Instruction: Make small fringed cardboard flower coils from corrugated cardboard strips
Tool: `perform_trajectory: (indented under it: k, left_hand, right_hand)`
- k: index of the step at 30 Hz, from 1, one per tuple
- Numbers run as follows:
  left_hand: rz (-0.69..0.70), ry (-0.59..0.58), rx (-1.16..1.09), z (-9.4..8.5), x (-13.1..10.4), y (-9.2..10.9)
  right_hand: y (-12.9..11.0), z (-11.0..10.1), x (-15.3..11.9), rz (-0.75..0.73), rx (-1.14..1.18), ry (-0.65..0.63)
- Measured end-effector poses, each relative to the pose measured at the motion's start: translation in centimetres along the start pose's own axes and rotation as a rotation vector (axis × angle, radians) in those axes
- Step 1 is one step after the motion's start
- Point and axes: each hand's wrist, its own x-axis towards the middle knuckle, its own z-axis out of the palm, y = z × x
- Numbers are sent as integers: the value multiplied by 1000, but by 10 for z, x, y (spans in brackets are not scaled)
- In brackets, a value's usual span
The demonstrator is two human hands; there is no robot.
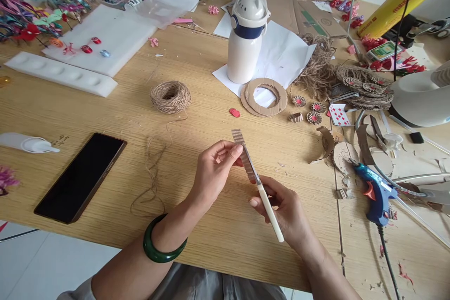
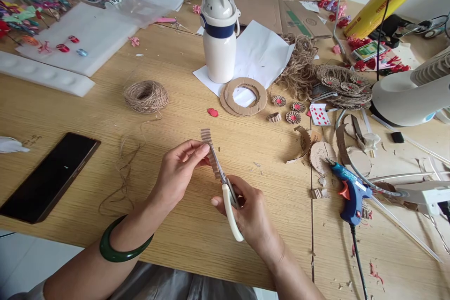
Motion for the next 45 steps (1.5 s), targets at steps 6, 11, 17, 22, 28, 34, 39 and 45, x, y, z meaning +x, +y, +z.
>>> perform_trajectory:
  k: [6, 11, 17, 22, 28, 34, 39, 45]
  left_hand:
    - [-5, -32, 11, 2, -3, -1]
    - [-16, -37, 4, 3, -3, -3]
    - [-29, 13, -31, 3, -1, -1]
    - [6, 69, -40, 1, 1, 0]
    - [4, 5, -1, 1, -2, -2]
    - [-4, 9, -2, 3, -4, -2]
    - [-18, 11, 0, 4, -4, 0]
    - [-49, 29, -51, 4, -3, 1]
  right_hand:
    - [0, -2, -1, -5, -14, -5]
    - [-1, -1, 0, -28, -49, 25]
    - [1, -1, 0, -31, -54, 29]
    - [1, 0, 0, -20, -22, 17]
    - [1, -2, -3, 12, 17, -21]
    - [2, -2, -2, -7, -38, 4]
    - [-1, 1, -2, 5, -33, 14]
    - [2, 2, -1, -5, -29, 13]
